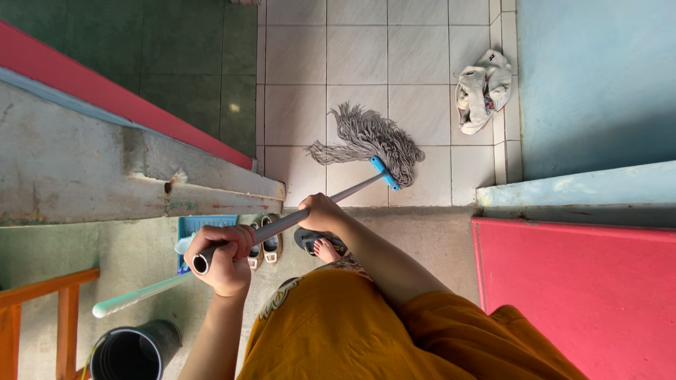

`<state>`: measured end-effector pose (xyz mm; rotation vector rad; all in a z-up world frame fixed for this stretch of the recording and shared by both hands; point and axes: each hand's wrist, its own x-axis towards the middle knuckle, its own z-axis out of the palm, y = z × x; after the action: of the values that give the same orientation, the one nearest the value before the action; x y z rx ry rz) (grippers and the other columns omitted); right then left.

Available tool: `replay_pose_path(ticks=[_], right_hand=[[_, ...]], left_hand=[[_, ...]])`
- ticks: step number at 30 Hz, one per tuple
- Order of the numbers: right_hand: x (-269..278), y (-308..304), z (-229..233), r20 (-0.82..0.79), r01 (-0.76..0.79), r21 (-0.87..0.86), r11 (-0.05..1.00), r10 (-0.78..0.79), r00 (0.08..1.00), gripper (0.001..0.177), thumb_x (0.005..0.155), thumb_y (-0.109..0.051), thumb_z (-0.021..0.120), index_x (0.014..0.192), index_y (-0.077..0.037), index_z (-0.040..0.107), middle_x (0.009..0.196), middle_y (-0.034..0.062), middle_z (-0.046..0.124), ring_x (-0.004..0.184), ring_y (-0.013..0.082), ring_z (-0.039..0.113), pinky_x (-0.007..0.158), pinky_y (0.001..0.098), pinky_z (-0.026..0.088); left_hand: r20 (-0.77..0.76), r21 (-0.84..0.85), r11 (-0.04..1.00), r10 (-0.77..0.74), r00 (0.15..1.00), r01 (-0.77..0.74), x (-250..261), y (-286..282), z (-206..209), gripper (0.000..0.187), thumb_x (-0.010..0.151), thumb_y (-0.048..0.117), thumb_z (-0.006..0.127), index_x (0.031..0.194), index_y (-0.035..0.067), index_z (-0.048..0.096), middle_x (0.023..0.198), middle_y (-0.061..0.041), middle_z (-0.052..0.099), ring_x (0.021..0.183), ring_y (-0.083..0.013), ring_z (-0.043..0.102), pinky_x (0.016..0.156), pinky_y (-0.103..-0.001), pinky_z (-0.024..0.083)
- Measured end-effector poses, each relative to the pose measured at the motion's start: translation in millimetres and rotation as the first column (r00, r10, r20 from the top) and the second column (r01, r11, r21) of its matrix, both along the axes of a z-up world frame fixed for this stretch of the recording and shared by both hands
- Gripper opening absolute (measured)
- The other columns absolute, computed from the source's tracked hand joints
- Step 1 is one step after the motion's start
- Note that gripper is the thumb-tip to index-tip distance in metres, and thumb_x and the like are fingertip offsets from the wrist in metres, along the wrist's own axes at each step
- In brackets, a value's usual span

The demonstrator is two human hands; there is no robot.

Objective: The person mops a tiled floor in a hallway and near a doorway using a mop, pushing and pulling it across the white tiles while stepping backward.

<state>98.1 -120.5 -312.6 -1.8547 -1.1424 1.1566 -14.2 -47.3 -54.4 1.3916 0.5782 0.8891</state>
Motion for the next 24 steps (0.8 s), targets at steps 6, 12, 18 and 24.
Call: replay_pose_path(ticks=[6,12,18,24], right_hand=[[8,-14,0,0.013,0.018,0.039,0.999,-0.018,1.000,0.019,0.073,-0.023,0.067,0.063,-0.007,0.066,0.069,0.0154,0.070,0.065,0.0335,0.070,0.065,0.0421,0.057],[4,-22,-5,0.061,-0.053,0.064,0.997,0.049,0.997,0.022,0.080,-0.026,0.063,0.068,-0.006,0.065,0.074,0.0161,0.072,0.071,0.0323,0.072,0.070,0.0416,0.057],[19,-44,4,-0.034,0.021,0.003,1.000,-0.021,0.999,0.022,0.079,-0.030,0.066,0.071,-0.010,0.070,0.080,0.0160,0.073,0.077,0.0346,0.072,0.072,0.0442,0.056],[17,-28,-3,0.034,0.004,0.028,1.000,-0.005,0.999,0.022,0.076,-0.025,0.066,0.066,-0.006,0.067,0.080,0.0179,0.072,0.080,0.0379,0.072,0.073,0.0445,0.057]], left_hand=[[-0.052,0.120,0.993,0.021,0.998,-0.015,6,-19,-2,0.011,0.076,-0.003,0.038,0.079,-0.005,0.048,0.058,-0.008,0.045,0.050,-0.0159,0.041,0.061,-0.037,0.050],[0.026,0.066,0.998,-0.004,1.000,0.003,5,-28,-3,0.011,0.079,-0.005,0.039,0.081,-0.004,0.050,0.058,-0.007,0.046,0.052,-0.0150,0.042,0.060,-0.037,0.048],[0.049,0.039,0.999,0.003,0.999,-0.005,21,-56,-4,0.008,0.081,-0.010,0.044,0.081,-0.004,0.049,0.062,-0.010,0.050,0.053,-0.0133,0.041,0.057,-0.033,0.044],[0.022,0.087,0.996,0.024,0.999,-0.026,21,-38,-3,0.009,0.079,-0.009,0.042,0.081,-0.004,0.050,0.060,-0.009,0.051,0.052,-0.0130,0.042,0.051,-0.030,0.041]])
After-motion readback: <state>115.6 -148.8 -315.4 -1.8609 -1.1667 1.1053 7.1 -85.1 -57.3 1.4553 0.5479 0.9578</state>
